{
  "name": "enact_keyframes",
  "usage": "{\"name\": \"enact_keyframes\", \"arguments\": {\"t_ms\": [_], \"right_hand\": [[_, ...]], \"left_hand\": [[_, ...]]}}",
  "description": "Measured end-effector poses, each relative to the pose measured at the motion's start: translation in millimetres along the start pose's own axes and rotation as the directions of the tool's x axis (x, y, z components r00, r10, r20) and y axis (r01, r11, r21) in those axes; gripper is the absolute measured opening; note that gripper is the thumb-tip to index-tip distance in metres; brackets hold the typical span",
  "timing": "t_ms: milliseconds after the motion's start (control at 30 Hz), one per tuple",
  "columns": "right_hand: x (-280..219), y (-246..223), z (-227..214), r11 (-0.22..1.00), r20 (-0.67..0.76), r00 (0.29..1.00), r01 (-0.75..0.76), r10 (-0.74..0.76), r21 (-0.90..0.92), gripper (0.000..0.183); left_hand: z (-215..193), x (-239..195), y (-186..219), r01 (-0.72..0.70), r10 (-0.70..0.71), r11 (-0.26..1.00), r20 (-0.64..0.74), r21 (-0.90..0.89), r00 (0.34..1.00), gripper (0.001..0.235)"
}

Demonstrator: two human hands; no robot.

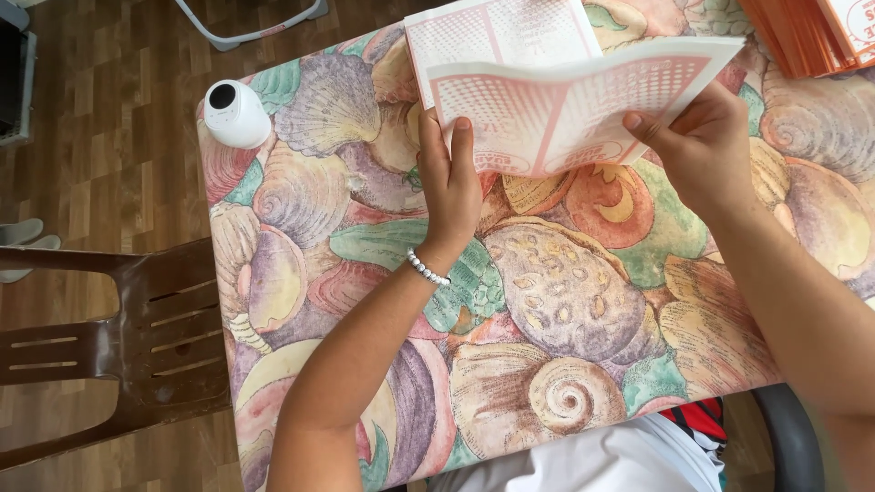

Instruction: Folding paper bags for a restaurant and stacking them on a table.

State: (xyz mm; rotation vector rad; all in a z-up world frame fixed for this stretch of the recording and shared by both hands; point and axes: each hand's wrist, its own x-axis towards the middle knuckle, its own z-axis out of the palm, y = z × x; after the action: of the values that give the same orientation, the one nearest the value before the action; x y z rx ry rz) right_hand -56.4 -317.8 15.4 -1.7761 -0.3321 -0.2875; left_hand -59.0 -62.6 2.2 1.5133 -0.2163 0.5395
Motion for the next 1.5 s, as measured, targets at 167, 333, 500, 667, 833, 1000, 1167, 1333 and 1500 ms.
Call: {"name": "enact_keyframes", "arguments": {"t_ms": [167,333,500,667,833,1000,1167,1333,1500], "right_hand": [[-1.3,14.3,-1.1,0.993,-0.029,0.999,-0.036,0.032,-0.113,0.022],[-1.0,7.9,-0.2,0.984,-0.033,0.999,-0.019,0.013,-0.178,0.02],[-1.4,14.1,0.6,0.987,-0.025,1.0,-0.007,0.003,-0.161,0.021],[-4.0,14.0,-3.2,0.979,-0.058,0.998,-0.012,0.0,-0.202,0.018],[-2.9,15.2,-3.5,0.973,-0.059,0.995,-0.085,0.074,-0.213,0.021],[-4.2,22.6,-7.7,0.969,-0.079,0.991,-0.126,0.111,-0.212,0.021],[-4.7,28.2,-6.3,0.968,-0.075,0.988,-0.147,0.135,-0.202,0.03],[-6.3,30.6,-8.6,0.952,-0.103,0.983,-0.174,0.153,-0.251,0.058],[-4.2,28.7,-9.2,0.948,-0.093,0.975,-0.219,0.202,-0.233,0.04]], "left_hand": [[0.4,-2.0,-9.4,-0.017,0.017,0.998,-0.005,0.058,1.0,0.019],[0.7,-4.6,-15.8,-0.05,0.052,0.996,-0.027,0.079,0.998,0.032],[3.0,-4.2,-11.2,-0.018,0.02,0.998,-0.028,0.068,0.999,0.021],[4.1,-6.3,-16.3,-0.011,0.014,0.998,-0.044,0.06,0.999,0.024],[4.3,-6.5,-17.9,0.015,-0.014,0.997,-0.009,0.079,1.0,0.027],[5.6,-7.7,-16.5,-0.028,0.033,0.993,-0.038,0.115,0.999,0.021],[6.1,-7.7,-17.3,-0.042,0.045,0.994,-0.024,0.098,0.999,0.021],[7.9,-8.0,-16.3,-0.038,0.042,0.993,-0.034,0.108,0.999,0.02],[8.0,-7.9,-15.7,-0.034,0.038,0.993,-0.037,0.112,0.999,0.02]]}}
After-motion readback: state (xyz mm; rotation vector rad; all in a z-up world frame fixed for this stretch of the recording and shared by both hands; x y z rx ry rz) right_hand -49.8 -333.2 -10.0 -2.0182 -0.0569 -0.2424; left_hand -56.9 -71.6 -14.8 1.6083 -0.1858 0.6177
